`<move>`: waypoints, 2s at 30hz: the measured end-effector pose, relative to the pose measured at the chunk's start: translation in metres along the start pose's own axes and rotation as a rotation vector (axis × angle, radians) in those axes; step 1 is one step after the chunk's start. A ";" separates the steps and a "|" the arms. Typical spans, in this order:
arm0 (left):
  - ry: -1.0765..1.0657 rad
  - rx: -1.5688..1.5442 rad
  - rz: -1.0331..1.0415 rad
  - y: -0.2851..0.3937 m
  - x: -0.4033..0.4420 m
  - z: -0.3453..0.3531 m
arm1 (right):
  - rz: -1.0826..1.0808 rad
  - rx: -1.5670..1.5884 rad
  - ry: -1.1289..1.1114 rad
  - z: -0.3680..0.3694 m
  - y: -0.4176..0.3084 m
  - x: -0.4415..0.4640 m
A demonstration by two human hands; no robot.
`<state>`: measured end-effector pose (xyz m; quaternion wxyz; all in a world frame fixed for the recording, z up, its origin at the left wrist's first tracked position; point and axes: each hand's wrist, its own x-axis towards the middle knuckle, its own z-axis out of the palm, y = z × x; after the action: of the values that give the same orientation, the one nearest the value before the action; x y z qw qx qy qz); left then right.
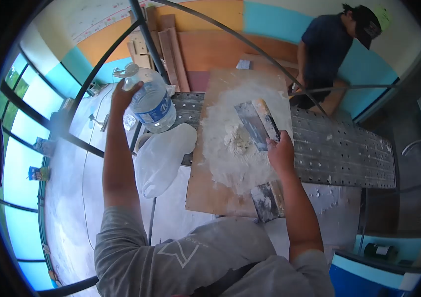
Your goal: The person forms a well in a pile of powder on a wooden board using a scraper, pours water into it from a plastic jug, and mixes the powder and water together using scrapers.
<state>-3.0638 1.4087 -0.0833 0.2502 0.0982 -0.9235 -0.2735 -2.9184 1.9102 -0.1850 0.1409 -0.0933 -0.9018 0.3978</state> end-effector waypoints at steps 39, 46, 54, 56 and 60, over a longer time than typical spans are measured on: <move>-0.631 0.551 0.997 0.217 -0.130 0.170 | 0.369 0.108 0.092 -0.007 0.059 -0.002; -0.687 0.623 1.016 0.225 -0.136 0.195 | 0.382 0.074 0.097 -0.005 0.073 -0.002; -0.679 0.661 1.020 0.229 -0.134 0.207 | 0.381 0.059 0.107 0.002 0.079 -0.003; -0.672 0.673 1.033 0.228 -0.136 0.210 | 0.371 0.078 0.101 0.000 0.076 -0.004; -0.682 0.673 1.026 0.230 -0.137 0.214 | 0.369 0.113 0.045 -0.003 0.076 -0.005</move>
<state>-3.0672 1.7407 -0.1669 -0.0002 -0.3691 -0.9148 0.1640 -2.9086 1.9613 -0.2400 0.0909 -0.2579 -0.8423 0.4645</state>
